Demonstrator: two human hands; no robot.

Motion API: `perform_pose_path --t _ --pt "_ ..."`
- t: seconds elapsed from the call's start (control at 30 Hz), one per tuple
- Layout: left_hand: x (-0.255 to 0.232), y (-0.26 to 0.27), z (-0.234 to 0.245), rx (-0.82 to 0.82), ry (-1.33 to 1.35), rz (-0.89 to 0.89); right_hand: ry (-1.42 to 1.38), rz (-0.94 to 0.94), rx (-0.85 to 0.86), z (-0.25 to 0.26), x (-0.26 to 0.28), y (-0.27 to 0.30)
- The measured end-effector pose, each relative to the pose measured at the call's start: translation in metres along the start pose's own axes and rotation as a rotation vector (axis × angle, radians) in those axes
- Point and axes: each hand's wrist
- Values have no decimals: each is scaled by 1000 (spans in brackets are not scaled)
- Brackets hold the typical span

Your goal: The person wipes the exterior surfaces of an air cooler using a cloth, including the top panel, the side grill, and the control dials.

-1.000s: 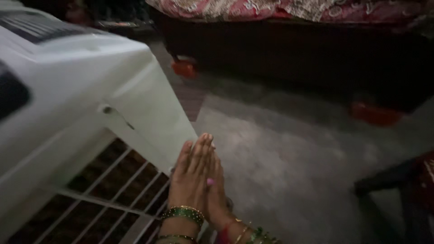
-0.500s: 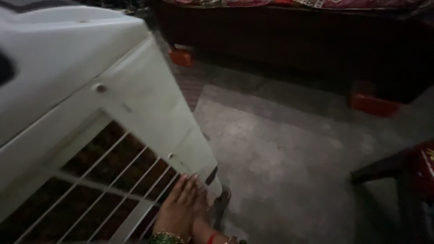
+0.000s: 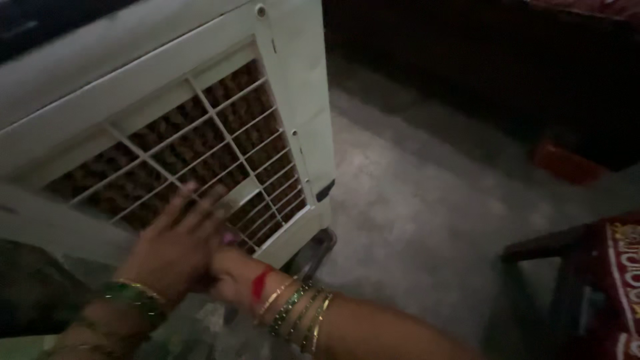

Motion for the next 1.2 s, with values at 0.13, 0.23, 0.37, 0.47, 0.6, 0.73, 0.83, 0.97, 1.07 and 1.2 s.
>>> perform_pose_path --t 0.13,0.23,0.37,0.47,0.6,0.73,0.83,0.97,1.07,1.2 --pt "26 38 18 -280 -130 67 -16 -9 50 -43 6 6" --pt "52 60 35 -801 -113 127 -45 7 41 -90 24 11" --pt "87 100 70 -1118 91 54 51 116 218 -141 55 37" --pt "114 123 100 -999 -309 317 58 166 289 -193 86 45" --pt "134 132 128 -1249 -119 432 178 173 48 -233 114 91" --pt "143 132 125 -1435 454 475 529 542 -9 -261 152 141" --pt "163 112 101 -1490 907 538 1473 1354 -231 -272 171 150" --pt "182 79 78 -1426 691 1048 1829 1758 -374 -262 148 133" --pt "178 78 79 -1439 931 1121 2101 1776 -315 -250 143 120" --pt "170 85 100 -1079 978 1255 2035 1832 -61 -232 168 120"
Point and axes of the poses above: each hand's wrist, its own y-axis away from the middle knuckle, its own z-axis out of the back of the hand, x = y × z, and after that the axes turned 15 degrees about -x, right-handed
